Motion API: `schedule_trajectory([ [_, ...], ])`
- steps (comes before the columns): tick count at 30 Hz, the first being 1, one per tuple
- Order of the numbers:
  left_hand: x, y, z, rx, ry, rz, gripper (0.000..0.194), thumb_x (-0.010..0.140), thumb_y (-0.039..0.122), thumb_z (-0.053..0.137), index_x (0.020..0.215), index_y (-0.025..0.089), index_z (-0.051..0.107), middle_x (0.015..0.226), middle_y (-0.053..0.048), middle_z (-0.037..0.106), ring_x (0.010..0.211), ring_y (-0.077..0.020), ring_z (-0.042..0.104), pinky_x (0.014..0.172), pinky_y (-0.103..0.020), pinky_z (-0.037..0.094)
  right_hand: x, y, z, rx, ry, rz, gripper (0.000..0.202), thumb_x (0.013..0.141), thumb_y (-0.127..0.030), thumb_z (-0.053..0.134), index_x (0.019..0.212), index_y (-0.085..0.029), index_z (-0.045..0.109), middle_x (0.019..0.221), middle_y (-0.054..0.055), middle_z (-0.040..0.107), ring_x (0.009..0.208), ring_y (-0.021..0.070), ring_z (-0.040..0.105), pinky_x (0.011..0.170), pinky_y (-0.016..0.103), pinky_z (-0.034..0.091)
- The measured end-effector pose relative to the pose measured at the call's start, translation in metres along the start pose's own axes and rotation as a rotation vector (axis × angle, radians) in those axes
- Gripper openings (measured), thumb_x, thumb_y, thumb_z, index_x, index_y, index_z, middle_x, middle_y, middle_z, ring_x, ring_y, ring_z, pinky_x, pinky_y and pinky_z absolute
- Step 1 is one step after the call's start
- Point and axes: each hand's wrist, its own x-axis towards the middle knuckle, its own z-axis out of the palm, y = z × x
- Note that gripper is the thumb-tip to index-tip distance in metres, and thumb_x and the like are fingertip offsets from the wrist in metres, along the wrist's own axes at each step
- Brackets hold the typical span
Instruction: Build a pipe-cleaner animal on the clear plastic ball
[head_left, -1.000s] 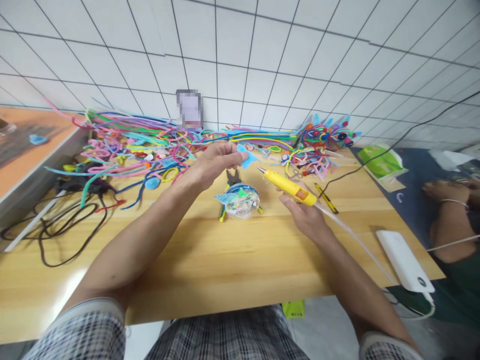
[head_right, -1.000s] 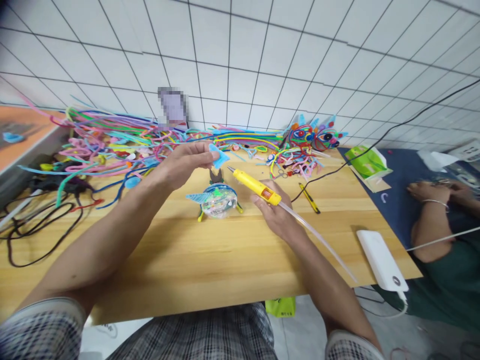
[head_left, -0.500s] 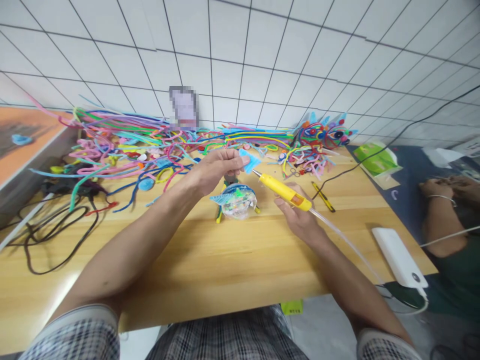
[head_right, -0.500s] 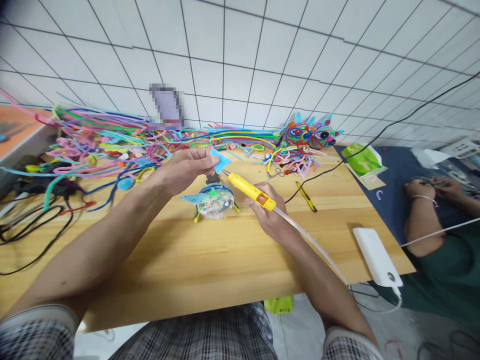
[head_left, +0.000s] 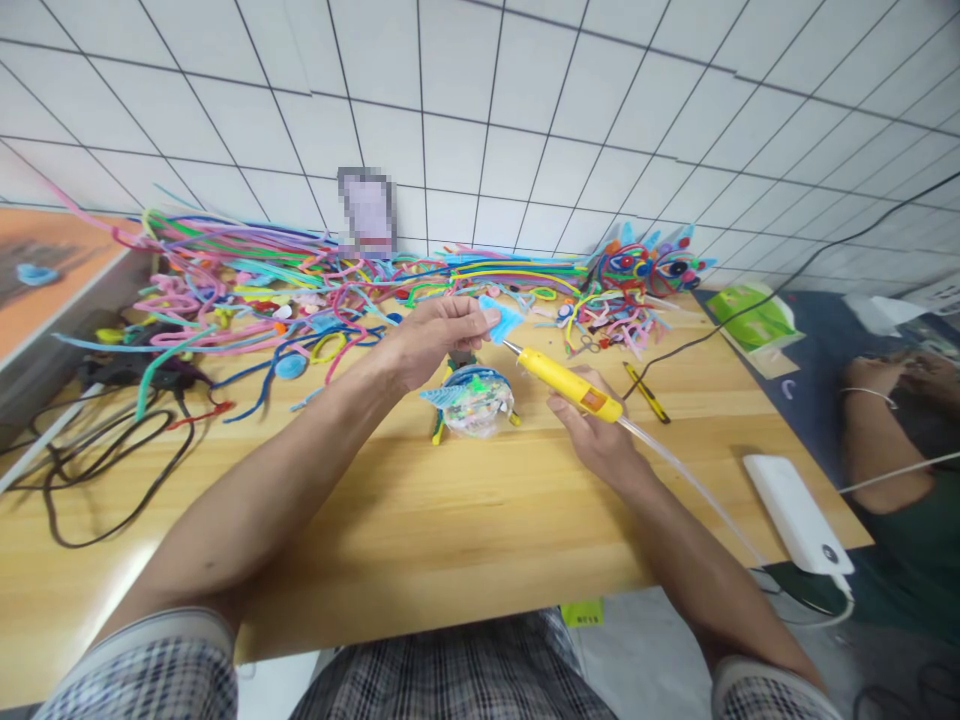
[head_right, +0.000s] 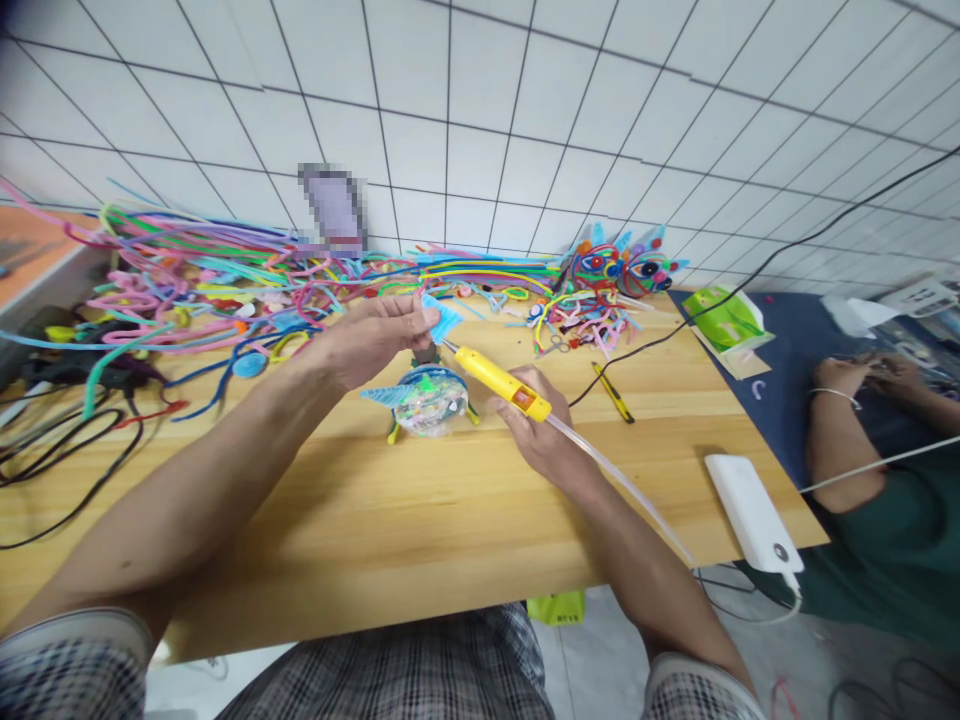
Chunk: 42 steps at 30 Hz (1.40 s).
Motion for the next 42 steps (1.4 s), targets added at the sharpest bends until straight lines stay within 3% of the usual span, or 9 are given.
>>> schedule_trajectory([
  [5, 0.0002, -0.0008, 0.0003, 0.005, -0.008, -0.001, 0.055, 0.068, 0.062, 0.098, 0.063, 0.019, 0.064, 0.065, -0.002, 0.061, 0.060, -0.0121, 0.050, 0.058, -0.029, 0.040, 0.0013, -0.0046, -0.0019, 0.003, -0.021, 0.068, 0.020, 0.100, -0.048, 0.068, 0.098, -0.029, 0.062, 0.090, 0.004, 0.071, 0.081, 0.0246, 0.067, 0.074, 0.039, 0.054],
  [42, 0.0010, -0.0031, 0.0021, 0.003, 0.004, 0.004, 0.057, 0.066, 0.067, 0.098, 0.063, 0.019, 0.065, 0.065, -0.001, 0.062, 0.062, -0.0127, 0.053, 0.063, -0.029, 0.043, -0.0032, -0.0015, 0.0002, -0.004, -0.024, 0.028, 0.016, 0.102, -0.042, 0.067, 0.096, -0.029, 0.060, 0.087, 0.001, 0.066, 0.077, 0.0218, 0.061, 0.073, 0.037, 0.049],
])
